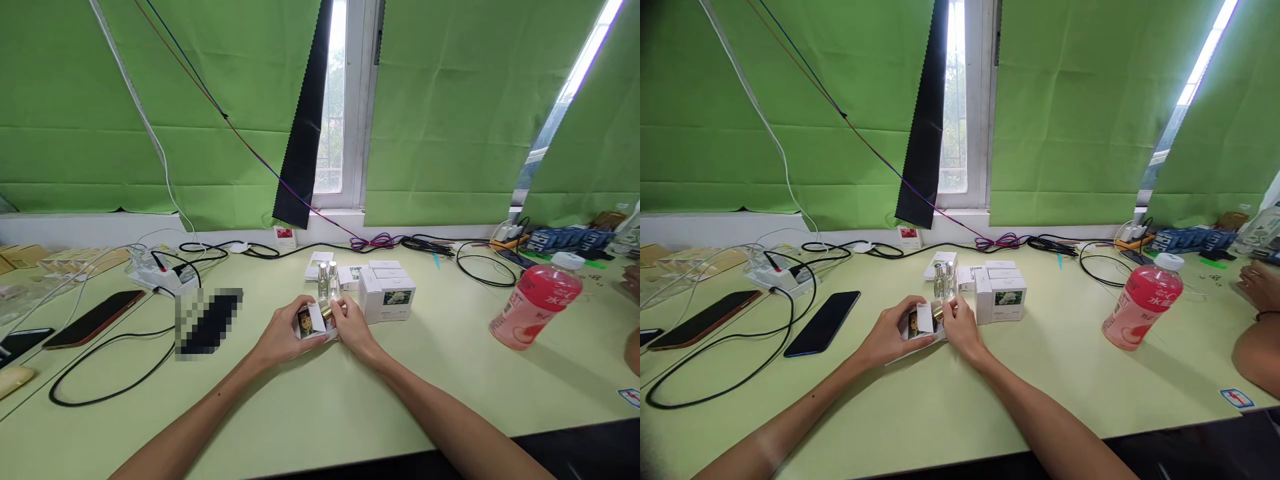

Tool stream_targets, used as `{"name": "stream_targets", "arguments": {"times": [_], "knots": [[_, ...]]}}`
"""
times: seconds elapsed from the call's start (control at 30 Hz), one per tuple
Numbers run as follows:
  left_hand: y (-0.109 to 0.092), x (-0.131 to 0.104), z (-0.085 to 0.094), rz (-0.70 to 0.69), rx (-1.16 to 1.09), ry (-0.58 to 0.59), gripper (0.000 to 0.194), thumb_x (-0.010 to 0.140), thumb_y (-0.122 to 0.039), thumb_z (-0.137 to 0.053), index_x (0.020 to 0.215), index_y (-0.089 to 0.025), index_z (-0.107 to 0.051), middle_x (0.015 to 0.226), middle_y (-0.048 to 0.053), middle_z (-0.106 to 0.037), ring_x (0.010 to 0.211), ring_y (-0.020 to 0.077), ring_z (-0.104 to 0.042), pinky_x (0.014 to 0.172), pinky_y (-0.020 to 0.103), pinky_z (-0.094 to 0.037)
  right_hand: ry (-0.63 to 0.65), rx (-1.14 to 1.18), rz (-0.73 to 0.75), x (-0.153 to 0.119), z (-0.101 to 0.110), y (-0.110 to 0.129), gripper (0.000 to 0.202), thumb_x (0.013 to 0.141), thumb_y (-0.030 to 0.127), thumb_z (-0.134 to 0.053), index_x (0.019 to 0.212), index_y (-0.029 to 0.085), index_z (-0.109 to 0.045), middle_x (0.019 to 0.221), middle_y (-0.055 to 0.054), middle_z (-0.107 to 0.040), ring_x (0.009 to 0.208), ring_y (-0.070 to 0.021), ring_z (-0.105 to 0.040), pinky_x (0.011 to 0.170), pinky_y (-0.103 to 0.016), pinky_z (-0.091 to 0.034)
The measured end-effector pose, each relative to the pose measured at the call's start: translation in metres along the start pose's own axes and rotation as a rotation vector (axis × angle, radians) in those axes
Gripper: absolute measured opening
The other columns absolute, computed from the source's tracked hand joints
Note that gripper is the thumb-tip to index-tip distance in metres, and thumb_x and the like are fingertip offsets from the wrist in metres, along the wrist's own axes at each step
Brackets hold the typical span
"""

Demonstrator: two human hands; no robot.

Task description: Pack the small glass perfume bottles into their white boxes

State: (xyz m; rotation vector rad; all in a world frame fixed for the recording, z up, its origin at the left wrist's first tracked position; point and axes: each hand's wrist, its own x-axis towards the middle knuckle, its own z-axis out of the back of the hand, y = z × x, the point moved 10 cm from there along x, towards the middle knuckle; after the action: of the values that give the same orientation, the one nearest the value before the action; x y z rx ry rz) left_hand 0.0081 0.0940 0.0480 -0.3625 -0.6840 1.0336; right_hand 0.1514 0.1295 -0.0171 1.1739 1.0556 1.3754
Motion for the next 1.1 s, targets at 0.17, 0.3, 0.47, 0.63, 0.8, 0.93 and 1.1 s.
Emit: {"name": "stream_targets", "arguments": {"times": [0.17,0.3,0.47,0.63,0.8,0.93,1.1], "knots": [[-0.002,0.001,0.000,-0.004,0.011,-0.012,0.058,0.070,-0.052,-0.080,0.114,-0.023,-0.056,0.088,-0.001,-0.070,0.075,0.0180,-0.063,0.063,0.027,-0.045,-0.011,0.002,-0.008,0.002,0.001,-0.002,0.025,0.094,0.043,-0.051,0.078,0.026,-0.043,0.056,0.006,-0.052,0.046,-0.0147,-0.047,0.047,-0.026,-0.036],[-0.001,0.001,0.000,0.016,0.013,-0.012,0.057,0.071,-0.051,-0.080,0.114,-0.023,-0.056,0.091,0.000,-0.071,0.077,0.0185,-0.063,0.064,0.027,-0.045,-0.016,-0.001,-0.016,0.002,0.001,-0.003,0.025,0.094,0.043,-0.051,0.078,0.025,-0.044,0.057,0.005,-0.054,0.045,-0.0141,-0.047,0.047,-0.026,-0.035],[0.002,0.001,-0.001,0.039,0.021,-0.011,0.058,0.071,-0.051,-0.080,0.115,-0.023,-0.055,0.090,0.000,-0.070,0.074,0.0178,-0.061,0.065,0.028,-0.045,-0.022,-0.005,-0.009,0.002,0.001,-0.004,0.025,0.094,0.043,-0.051,0.078,0.025,-0.045,0.057,0.005,-0.055,0.046,-0.0145,-0.049,0.048,-0.026,-0.036],[0.003,0.001,0.000,0.042,0.031,-0.029,0.056,0.072,-0.051,-0.080,0.114,-0.024,-0.055,0.091,-0.001,-0.070,0.075,0.0176,-0.061,0.065,0.028,-0.046,-0.027,-0.012,-0.001,0.002,0.002,-0.003,0.024,0.093,0.041,-0.051,0.078,0.025,-0.045,0.059,0.004,-0.057,0.046,-0.0147,-0.050,0.049,-0.026,-0.037],[0.005,0.002,0.000,0.047,0.029,-0.045,0.055,0.072,-0.052,-0.080,0.113,-0.024,-0.055,0.091,-0.001,-0.070,0.076,0.0176,-0.063,0.067,0.027,-0.046,-0.020,-0.005,-0.009,0.002,0.001,-0.003,0.023,0.092,0.041,-0.052,0.077,0.024,-0.046,0.058,0.004,-0.057,0.045,-0.0140,-0.049,0.049,-0.027,-0.036],[0.008,0.002,-0.001,0.064,0.033,-0.054,0.056,0.071,-0.053,-0.080,0.112,-0.024,-0.056,0.089,-0.001,-0.070,0.076,0.0180,-0.063,0.065,0.027,-0.046,-0.020,0.008,-0.005,0.001,0.002,-0.002,0.024,0.090,0.043,-0.052,0.077,0.025,-0.045,0.057,0.005,-0.056,0.044,-0.0138,-0.048,0.049,-0.027,-0.036],[0.009,0.001,0.000,0.071,0.027,-0.061,0.055,0.071,-0.052,-0.080,0.112,-0.024,-0.056,0.088,-0.002,-0.069,0.073,0.0172,-0.062,0.064,0.027,-0.045,-0.021,-0.013,-0.006,0.001,0.002,-0.001,0.023,0.089,0.042,-0.053,0.075,0.025,-0.044,0.056,0.005,-0.055,0.045,-0.0140,-0.048,0.050,-0.027,-0.035]]}}
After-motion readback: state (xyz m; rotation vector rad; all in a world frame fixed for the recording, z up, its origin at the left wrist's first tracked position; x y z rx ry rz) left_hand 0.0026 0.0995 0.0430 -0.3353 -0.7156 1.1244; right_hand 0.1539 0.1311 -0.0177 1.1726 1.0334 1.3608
